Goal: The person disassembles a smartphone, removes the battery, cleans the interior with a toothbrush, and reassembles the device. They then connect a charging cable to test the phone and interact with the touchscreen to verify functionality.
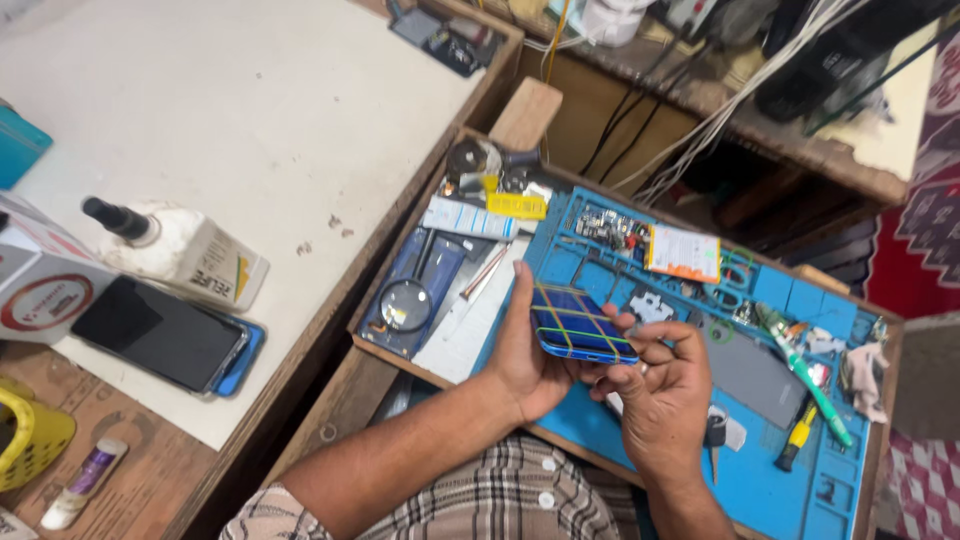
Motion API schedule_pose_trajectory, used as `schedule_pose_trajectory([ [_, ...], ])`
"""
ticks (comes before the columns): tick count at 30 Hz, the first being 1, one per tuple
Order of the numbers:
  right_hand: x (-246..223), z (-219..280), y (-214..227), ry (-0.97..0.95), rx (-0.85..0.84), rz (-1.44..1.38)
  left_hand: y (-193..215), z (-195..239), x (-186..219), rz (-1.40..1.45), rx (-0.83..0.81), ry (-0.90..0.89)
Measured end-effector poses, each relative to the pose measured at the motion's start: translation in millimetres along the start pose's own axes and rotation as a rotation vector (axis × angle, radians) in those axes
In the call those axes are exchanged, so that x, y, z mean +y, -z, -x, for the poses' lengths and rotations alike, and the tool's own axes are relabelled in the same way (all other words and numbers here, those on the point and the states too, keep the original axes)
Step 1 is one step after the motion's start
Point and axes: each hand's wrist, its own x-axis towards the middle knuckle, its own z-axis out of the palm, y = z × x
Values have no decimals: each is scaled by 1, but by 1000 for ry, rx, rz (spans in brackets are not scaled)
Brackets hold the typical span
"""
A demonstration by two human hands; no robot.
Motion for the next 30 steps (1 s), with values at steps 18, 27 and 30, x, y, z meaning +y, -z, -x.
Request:
schedule_pose_trajectory([
  [18,-19,-10,-19,53,-50,146,0,0,8,25,194,-111],
  [27,-39,-5,-34,273,73,604,2,-2,3,17,220,-188],
  [30,-45,-6,-42,289,86,667,7,-3,2,53,208,-154],
])
